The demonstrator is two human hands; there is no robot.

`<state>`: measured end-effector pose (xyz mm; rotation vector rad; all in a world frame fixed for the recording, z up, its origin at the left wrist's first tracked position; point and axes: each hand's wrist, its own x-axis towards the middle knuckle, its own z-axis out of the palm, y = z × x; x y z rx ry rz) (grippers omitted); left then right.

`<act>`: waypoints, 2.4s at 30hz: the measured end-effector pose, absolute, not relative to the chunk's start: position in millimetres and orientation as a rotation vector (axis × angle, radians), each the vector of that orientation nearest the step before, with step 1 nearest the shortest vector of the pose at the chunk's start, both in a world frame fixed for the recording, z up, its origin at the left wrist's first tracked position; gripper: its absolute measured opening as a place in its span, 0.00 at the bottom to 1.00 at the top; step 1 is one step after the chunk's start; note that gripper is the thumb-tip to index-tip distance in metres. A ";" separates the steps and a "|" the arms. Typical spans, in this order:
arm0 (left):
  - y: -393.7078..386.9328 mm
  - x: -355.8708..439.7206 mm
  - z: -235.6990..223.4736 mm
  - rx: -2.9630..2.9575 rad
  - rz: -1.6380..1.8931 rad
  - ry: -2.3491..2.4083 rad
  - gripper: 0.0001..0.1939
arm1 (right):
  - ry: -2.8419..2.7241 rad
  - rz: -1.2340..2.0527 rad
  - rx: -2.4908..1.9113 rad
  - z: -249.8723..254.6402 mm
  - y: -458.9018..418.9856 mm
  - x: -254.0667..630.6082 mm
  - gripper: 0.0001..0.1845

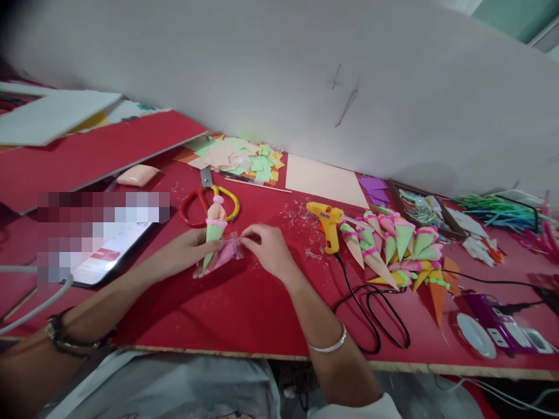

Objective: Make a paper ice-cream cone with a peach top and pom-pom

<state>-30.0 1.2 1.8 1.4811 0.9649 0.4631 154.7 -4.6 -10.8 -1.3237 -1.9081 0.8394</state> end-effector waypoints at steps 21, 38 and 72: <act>0.2 -29.1 -3.2 1.319 0.667 1.013 0.11 | -1.293 1.199 -1.161 -4.2 -8.9 147.1 0.09; -1.6 -27.0 -2.8 1.290 0.694 0.896 0.14 | -1.844 0.604 -1.045 8.8 -27.7 128.5 0.03; -6.4 -31.5 3.8 1.204 0.392 0.701 0.12 | -1.027 1.438 -1.037 -8.6 -13.6 136.2 0.09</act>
